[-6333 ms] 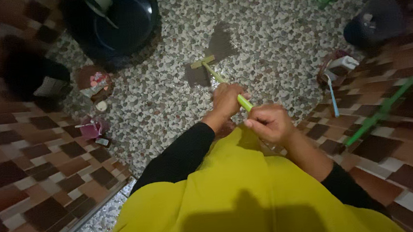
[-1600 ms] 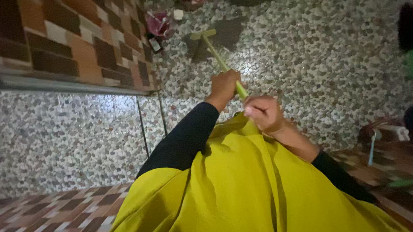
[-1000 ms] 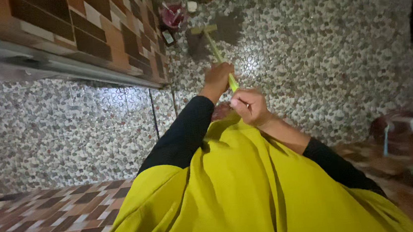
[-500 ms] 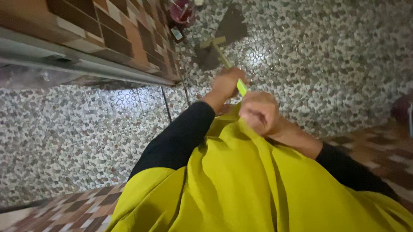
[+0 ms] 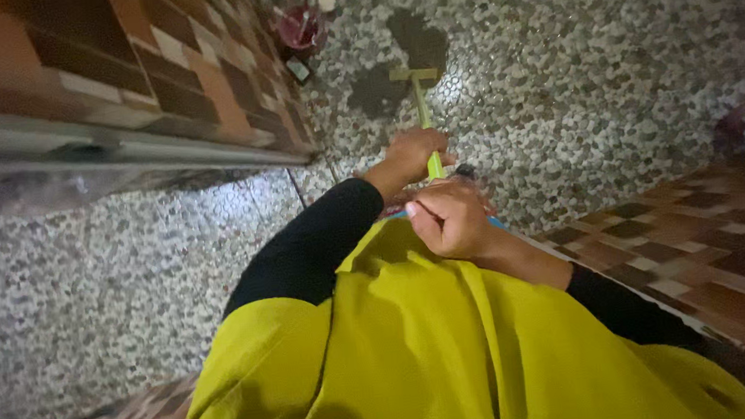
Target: The person mops a tiled floor using a yellow squeegee mop. They push water and debris across the floor, moving from the center of the room towards the edges and around various items like buckets and a washing machine.
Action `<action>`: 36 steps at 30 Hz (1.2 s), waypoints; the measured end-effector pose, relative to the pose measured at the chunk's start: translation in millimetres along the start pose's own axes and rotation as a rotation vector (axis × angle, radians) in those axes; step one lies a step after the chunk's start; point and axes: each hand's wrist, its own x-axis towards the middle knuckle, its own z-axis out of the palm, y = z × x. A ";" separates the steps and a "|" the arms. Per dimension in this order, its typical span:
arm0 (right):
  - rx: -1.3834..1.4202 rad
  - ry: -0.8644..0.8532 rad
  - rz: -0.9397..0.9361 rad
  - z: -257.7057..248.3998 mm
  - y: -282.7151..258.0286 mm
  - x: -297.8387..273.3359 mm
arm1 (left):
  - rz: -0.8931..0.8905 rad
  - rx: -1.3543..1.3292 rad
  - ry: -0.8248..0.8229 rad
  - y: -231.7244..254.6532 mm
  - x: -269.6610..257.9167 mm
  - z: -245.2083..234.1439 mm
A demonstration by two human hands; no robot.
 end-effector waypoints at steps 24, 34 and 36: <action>-0.266 0.334 0.098 -59.2 91.8 -21.7 | 0.102 -0.154 -0.206 22.9 121.4 71.8; -0.260 0.414 0.348 -114.0 94.4 -3.8 | 0.082 -0.433 -0.402 67.2 159.9 53.1; -0.318 0.460 0.263 -114.6 100.3 -0.4 | 0.113 -0.427 -0.422 78.9 170.7 45.5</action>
